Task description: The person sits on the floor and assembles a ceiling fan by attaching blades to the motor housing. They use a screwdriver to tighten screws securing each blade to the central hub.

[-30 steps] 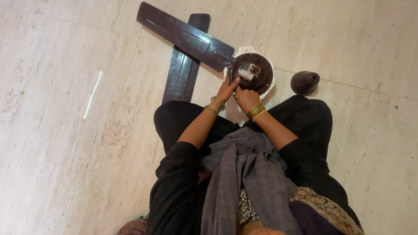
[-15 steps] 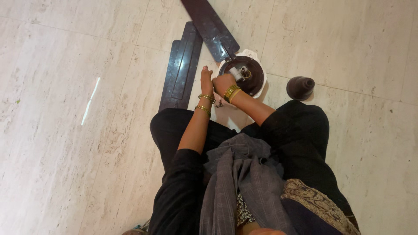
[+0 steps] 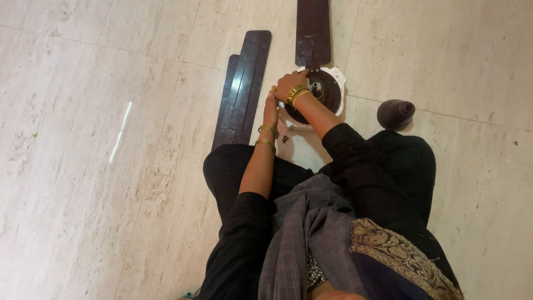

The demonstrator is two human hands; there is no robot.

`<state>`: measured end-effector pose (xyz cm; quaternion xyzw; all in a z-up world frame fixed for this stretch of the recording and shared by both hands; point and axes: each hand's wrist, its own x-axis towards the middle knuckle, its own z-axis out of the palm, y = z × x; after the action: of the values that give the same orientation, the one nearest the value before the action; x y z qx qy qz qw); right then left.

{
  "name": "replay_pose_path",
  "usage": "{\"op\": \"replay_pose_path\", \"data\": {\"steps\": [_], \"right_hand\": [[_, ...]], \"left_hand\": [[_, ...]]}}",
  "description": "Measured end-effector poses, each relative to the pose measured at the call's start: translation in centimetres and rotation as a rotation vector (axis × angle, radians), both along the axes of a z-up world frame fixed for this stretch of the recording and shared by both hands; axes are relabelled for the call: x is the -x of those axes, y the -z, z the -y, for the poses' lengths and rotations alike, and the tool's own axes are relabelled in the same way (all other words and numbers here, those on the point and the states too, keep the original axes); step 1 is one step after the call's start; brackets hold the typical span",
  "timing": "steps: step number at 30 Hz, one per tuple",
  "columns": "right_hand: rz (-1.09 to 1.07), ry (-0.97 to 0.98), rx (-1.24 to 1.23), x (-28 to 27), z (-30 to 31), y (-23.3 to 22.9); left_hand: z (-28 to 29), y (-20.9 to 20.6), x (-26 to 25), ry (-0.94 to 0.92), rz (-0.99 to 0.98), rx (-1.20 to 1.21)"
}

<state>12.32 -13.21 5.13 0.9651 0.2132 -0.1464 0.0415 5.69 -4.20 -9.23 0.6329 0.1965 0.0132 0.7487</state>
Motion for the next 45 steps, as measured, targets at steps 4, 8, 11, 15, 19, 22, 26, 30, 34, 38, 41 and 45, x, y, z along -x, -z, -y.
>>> {"op": "replay_pose_path", "data": {"steps": [4,8,11,15,19,22,26,30,34,38,41,45], "right_hand": [[-0.197,0.161,-0.088,-1.2,0.8,-1.4],[-0.276,0.163,0.015,-2.2,1.1,-1.8],[-0.255,0.141,0.070,-2.4,1.5,-1.9],[-0.284,0.136,0.092,-1.8,3.1,-1.4],[-0.223,0.109,0.066,-0.1,5.0,-0.4],[0.057,0.082,-0.050,2.1,5.9,0.1],[0.254,-0.095,-0.311,5.4,7.2,-0.9],[0.399,-0.163,-0.909,7.9,10.7,-4.7],[0.294,-0.233,-1.067,12.2,16.2,-8.1],[0.137,-0.210,-0.895,16.3,19.2,-7.1],[0.065,-0.189,-0.839,17.6,20.1,-4.2],[-0.010,-0.143,-0.764,16.6,20.9,-0.1]], "left_hand": [[-0.2,0.5,-0.3,0.082,-0.046,0.077],[0.0,0.2,-0.2,0.189,-0.038,0.125],[0.1,-0.7,-0.2,0.259,-0.059,0.131],[0.5,-1.5,0.5,0.319,-0.200,0.067],[1.5,-1.4,0.5,0.342,-0.210,0.162],[2.2,-1.0,0.2,0.286,-0.241,0.142],[1.4,-0.9,-0.2,0.193,-0.192,-0.246],[-0.2,-0.8,0.3,0.140,-0.122,-0.864],[-0.6,-2.1,0.8,0.135,-0.294,-1.013],[0.4,-3.5,1.1,0.342,-0.269,-1.132],[1.0,-3.5,1.1,0.499,-0.244,-1.271],[1.0,-2.8,1.2,0.569,-0.232,-1.225]]}}
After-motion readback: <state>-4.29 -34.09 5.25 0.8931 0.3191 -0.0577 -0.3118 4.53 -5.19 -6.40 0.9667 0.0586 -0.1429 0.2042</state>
